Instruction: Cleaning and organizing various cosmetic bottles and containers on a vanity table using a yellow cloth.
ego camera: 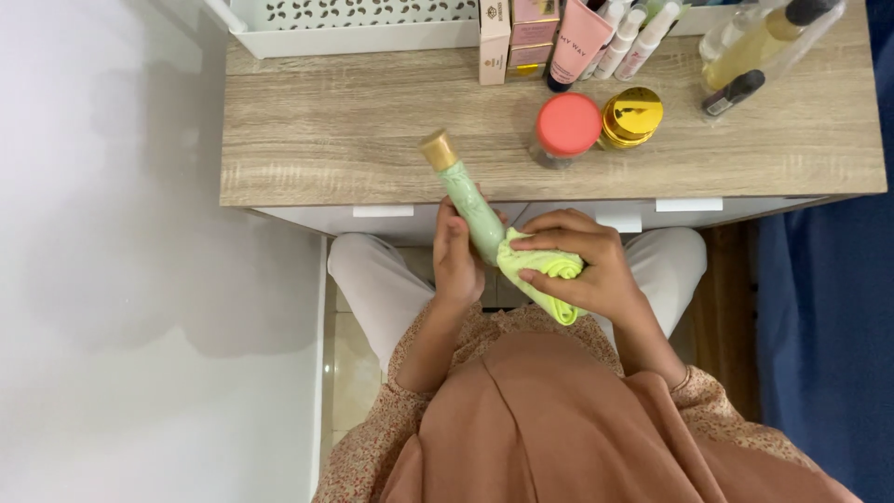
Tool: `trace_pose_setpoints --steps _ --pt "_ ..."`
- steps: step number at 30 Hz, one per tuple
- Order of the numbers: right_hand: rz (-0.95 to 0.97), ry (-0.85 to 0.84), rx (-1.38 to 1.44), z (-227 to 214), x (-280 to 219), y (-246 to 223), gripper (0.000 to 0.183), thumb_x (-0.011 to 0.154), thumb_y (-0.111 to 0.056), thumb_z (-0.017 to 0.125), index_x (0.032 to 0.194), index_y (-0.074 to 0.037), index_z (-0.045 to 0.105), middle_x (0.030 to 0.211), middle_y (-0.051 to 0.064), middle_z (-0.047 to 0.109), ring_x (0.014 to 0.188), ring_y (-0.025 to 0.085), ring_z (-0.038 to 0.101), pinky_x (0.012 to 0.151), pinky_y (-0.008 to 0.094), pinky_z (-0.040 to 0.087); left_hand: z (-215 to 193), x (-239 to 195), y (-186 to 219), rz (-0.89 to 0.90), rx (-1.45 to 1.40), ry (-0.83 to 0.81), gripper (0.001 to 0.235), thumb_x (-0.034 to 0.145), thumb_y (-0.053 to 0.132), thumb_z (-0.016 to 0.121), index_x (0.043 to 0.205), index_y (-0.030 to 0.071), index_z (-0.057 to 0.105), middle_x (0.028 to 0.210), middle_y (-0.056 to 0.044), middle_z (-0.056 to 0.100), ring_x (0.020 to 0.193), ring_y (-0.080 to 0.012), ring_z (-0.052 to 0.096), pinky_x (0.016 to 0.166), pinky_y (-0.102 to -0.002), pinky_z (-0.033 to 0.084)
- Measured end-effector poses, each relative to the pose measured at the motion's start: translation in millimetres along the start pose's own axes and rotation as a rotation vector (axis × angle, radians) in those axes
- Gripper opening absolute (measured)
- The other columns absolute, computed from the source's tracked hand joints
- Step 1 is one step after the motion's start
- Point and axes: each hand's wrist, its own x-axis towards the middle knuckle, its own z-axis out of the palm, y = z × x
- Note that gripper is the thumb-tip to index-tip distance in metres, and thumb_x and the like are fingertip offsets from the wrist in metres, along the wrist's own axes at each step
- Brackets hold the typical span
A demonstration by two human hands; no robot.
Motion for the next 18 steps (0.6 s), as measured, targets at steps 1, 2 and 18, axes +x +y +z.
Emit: trace_pose_setpoints --steps 1,2,18 --pt "-0.001 -0.001 0.0 2.1 -1.6 0.6 0.039 0.073 -0.011 0.087 0.111 -0.011 0.079 0.114 0.009 0.073 0.105 0.023 0.07 0.091 0.035 0.056 1.1 1.0 1.0 0.002 0.0 0.001 0.056 0.112 0.046 0.048 0.148 0.003 0.041 0.126 -0.015 0.058 0.113 -0.0228 0.064 0.103 -0.04 0.054" --pt "-0.017 -0.009 0.008 4.1 -3.2 1.6 0.04 0.072 -0.01 0.087 0.111 -0.011 0.079 0.114 0.009 0.073 0.105 0.024 0.07 0.09 0.035 0.056 2.2 2.2 1.7 0.008 -0.048 0.063 0.056 0.11 0.047 0.049 0.146 0.005 0.041 0.127 -0.014 0.057 0.111 -0.0234 0.064 0.101 -0.041 0.055" --pt "-0.487 0.293 -0.243 36.3 -10.1 8.3 0.05 0.066 -0.035 0.097 0.107 -0.013 0.077 0.112 0.01 0.066 0.093 0.024 0.064 0.076 0.035 0.051 18.8 3.9 29.1 0.116 -0.424 0.171 0.062 0.098 0.053 0.068 0.141 0.016 0.045 0.128 -0.008 0.051 0.123 -0.0224 0.054 0.102 -0.043 0.052"
